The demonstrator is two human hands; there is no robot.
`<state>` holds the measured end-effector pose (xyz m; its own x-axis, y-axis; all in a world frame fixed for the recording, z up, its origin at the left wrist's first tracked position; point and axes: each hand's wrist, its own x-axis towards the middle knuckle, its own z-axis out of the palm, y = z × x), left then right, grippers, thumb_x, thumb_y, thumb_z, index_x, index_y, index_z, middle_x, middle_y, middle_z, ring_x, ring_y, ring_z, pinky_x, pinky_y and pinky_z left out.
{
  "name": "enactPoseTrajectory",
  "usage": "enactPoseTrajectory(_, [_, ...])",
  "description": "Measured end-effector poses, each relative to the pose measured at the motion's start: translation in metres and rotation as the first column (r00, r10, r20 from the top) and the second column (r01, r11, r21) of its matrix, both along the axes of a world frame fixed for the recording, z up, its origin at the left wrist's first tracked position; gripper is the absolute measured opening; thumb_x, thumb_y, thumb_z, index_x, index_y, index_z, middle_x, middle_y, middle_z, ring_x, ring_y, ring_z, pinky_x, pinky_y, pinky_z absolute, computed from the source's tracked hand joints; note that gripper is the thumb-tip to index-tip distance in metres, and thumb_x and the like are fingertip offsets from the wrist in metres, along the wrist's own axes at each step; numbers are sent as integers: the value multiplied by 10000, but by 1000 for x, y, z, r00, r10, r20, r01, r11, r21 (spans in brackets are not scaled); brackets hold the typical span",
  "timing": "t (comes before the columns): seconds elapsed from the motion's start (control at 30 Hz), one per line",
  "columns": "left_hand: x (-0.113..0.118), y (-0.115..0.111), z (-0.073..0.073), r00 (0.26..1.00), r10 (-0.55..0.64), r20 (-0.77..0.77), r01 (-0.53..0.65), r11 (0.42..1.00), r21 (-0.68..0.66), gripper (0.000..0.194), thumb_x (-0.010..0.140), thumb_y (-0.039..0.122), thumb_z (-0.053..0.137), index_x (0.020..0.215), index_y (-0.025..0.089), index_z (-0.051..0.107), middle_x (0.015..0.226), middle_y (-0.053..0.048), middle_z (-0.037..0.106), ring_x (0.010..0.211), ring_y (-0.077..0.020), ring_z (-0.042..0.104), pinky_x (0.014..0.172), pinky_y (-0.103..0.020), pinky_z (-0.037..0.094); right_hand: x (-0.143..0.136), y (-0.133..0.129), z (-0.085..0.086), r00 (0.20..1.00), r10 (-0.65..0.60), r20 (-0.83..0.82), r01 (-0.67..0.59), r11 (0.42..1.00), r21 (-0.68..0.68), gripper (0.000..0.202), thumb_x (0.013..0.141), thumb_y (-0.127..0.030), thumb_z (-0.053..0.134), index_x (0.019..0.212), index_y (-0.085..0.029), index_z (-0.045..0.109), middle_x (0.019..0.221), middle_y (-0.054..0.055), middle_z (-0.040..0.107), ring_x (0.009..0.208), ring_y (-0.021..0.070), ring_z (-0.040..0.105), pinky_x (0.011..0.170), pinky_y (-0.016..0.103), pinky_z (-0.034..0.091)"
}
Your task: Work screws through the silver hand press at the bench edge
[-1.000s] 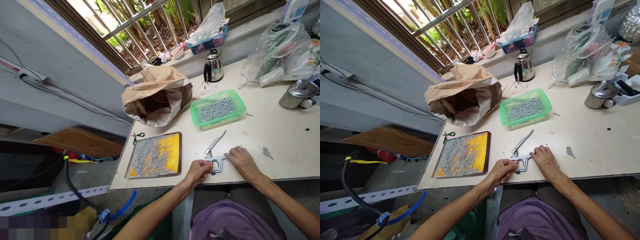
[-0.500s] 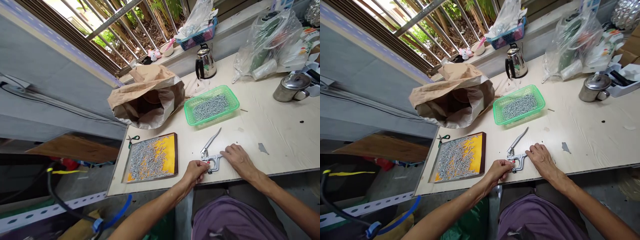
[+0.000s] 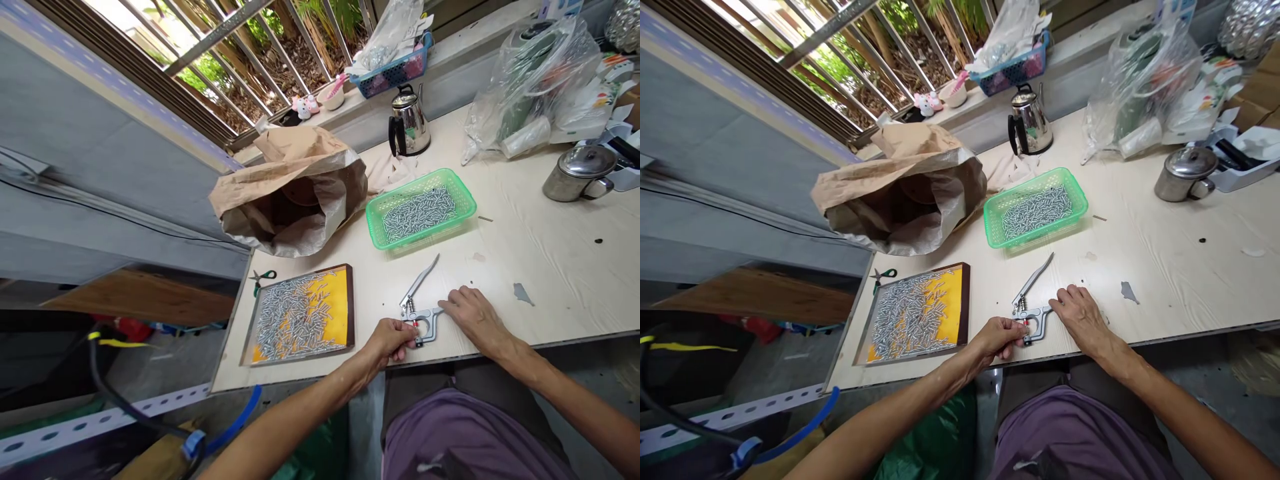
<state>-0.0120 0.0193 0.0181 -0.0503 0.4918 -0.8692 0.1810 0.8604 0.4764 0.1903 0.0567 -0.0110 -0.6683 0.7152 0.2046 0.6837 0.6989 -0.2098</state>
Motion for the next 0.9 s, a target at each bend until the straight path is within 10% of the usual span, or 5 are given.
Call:
enactPoseTrajectory(0.17, [1, -6, 0, 1000, 22, 20, -22, 1000, -1, 257, 645, 321, 756, 657, 117, 600, 455, 59, 551, 272, -28, 385, 305, -171, 180, 9, 26, 6, 993, 114, 2, -114, 990, -82, 688, 727, -411, 710, 1323, -181, 455, 1408, 161, 432, 1305, 319, 322, 975, 463, 347])
enactPoseTrajectory(0.3, [3, -13, -2, 999, 32, 31, -33, 999, 19, 295, 629, 357, 768, 650, 114, 600, 480, 50, 564, 283, -23, 389, 308, -168, 180, 5, 52, 8, 966, 233, 113, -214, 964, -156, 1018, 558, -510, 797, 1397, -131, 362, 1456, 206, 364, 1391, 372, 166, 1063, 554, 230])
enactPoseTrajectory(0.9, [6, -28, -10, 999, 47, 4, -47, 997, 55, 399, 619, 475, 760, 625, 128, 562, 506, 48, 551, 300, -32, 390, 338, -184, 241, -10, 61, 24, 935, 276, 222, -245, 957, -156, 759, 510, -466, 825, 1147, -165, 542, 1074, 101, 597, 980, 267, 502, 742, 355, 375])
